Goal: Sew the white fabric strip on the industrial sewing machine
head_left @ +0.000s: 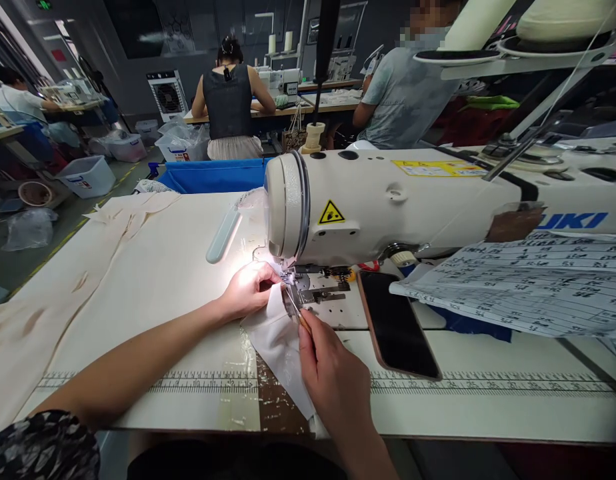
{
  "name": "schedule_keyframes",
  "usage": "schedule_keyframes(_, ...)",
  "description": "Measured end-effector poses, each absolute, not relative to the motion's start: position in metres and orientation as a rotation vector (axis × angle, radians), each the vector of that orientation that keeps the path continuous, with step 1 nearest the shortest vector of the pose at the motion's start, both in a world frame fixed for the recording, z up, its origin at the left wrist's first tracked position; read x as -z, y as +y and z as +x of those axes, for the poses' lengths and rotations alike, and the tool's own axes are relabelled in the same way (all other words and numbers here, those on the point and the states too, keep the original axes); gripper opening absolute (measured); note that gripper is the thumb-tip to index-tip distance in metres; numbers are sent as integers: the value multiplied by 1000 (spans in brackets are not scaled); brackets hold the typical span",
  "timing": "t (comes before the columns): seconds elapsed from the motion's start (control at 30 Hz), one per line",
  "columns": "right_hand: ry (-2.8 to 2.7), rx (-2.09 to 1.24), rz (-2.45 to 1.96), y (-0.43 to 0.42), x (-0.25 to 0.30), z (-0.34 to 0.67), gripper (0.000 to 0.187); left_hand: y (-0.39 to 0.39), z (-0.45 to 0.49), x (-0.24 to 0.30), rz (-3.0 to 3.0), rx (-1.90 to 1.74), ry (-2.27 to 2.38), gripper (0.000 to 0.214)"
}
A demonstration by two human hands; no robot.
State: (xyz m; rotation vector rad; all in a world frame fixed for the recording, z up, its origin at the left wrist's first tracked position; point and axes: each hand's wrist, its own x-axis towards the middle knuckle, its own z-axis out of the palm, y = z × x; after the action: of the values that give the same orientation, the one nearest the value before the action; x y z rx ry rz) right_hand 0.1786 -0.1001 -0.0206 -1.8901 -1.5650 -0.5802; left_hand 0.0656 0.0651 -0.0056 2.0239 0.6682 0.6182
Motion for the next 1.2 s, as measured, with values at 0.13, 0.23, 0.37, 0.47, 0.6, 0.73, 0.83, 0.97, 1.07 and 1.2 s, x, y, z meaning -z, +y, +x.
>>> schedule_keyframes(0.13,-1558,583,-1883,-101,20,179,43,65,65,4,2035,-603,689,13)
schedule_keyframes(0.23,-1533,572,-1880,-102,19,178,42,65,65,2,2023,-586,716,15)
schedule_keyframes(0.37,-1527,566,-1874,-103,19,176,40,65,65,2,2015,-555,725,18)
schedule_keyframes(0.47,-1535,560,-1881,-102,20,177,40,67,65,5,2022,-550,722,19)
schedule_keyframes(0.6,-1542,550,-1902,-101,21,178,41,67,64,7,2059,-564,709,18)
schedule_keyframes(0.73,-1543,539,-1932,-101,22,178,41,66,64,6,2081,-563,692,16)
schedule_keyframes(0.83,-1530,519,-1921,-102,24,178,39,66,64,5,2074,-567,702,16)
schedule_keyframes(0.97,-1527,460,-1892,-105,24,178,31,65,65,5,2037,-577,718,20)
schedule_keyframes(1.07,-1508,474,-1895,-106,23,177,33,64,65,4,2020,-572,721,22)
schedule_keyframes(1.2,-1497,502,-1904,-104,21,176,36,64,65,3,2011,-580,719,22)
